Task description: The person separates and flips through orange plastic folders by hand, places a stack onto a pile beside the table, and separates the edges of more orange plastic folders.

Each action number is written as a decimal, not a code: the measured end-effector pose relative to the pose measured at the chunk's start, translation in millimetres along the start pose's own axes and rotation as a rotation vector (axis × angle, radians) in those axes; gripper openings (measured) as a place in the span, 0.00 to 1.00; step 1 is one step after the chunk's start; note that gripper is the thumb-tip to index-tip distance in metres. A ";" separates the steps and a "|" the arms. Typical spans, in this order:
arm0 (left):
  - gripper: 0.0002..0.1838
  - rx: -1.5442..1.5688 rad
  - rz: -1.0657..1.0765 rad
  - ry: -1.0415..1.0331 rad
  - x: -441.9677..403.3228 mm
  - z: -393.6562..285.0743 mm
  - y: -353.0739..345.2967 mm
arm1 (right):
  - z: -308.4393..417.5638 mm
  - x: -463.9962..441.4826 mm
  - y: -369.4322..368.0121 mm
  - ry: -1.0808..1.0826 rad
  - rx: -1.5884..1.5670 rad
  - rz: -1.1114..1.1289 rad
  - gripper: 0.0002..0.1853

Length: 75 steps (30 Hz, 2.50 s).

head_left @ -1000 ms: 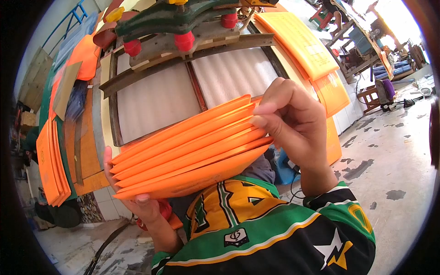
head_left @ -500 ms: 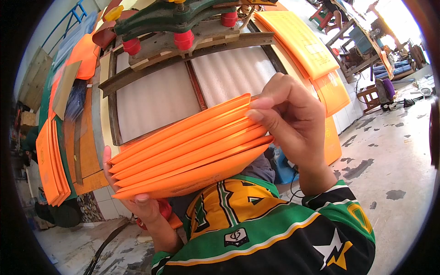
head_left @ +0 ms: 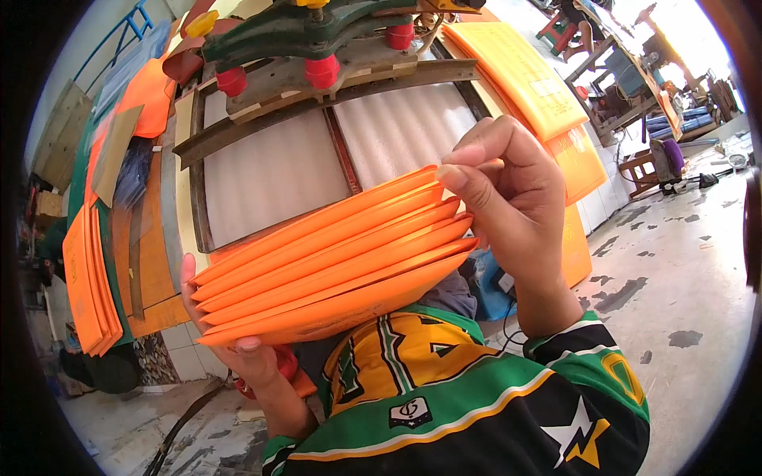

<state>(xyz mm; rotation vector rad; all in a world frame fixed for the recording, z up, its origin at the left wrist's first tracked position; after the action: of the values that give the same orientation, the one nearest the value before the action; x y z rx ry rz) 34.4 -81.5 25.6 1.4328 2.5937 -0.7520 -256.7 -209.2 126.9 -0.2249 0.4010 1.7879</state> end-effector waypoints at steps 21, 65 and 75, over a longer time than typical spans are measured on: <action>0.70 -0.006 -0.006 0.027 1.0 -1.4 -2.2 | 5.9 -4.4 0.2 0.032 0.036 0.018 0.05; 0.66 0.042 0.047 -0.043 -0.8 -2.1 -0.9 | -8.7 -14.1 3.6 -0.079 0.033 0.031 0.07; 0.65 0.038 0.046 -0.055 -0.8 -1.4 -0.3 | -10.1 -18.0 7.4 0.082 0.223 0.088 0.06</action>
<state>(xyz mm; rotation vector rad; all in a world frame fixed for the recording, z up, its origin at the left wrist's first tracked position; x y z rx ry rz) 34.8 -81.6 27.2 1.4550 2.5104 -0.8263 -259.9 -230.8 125.2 -0.1256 0.6732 1.8073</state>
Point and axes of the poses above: each hand's wrist, its own x-axis away from the middle knuckle, its own y-axis out of the back of the hand, z = x × y, the point moved 7 cm from there along -x, towards the middle knuckle, and after that the axes turned 11 degrees about x, right-handed, at the moved point
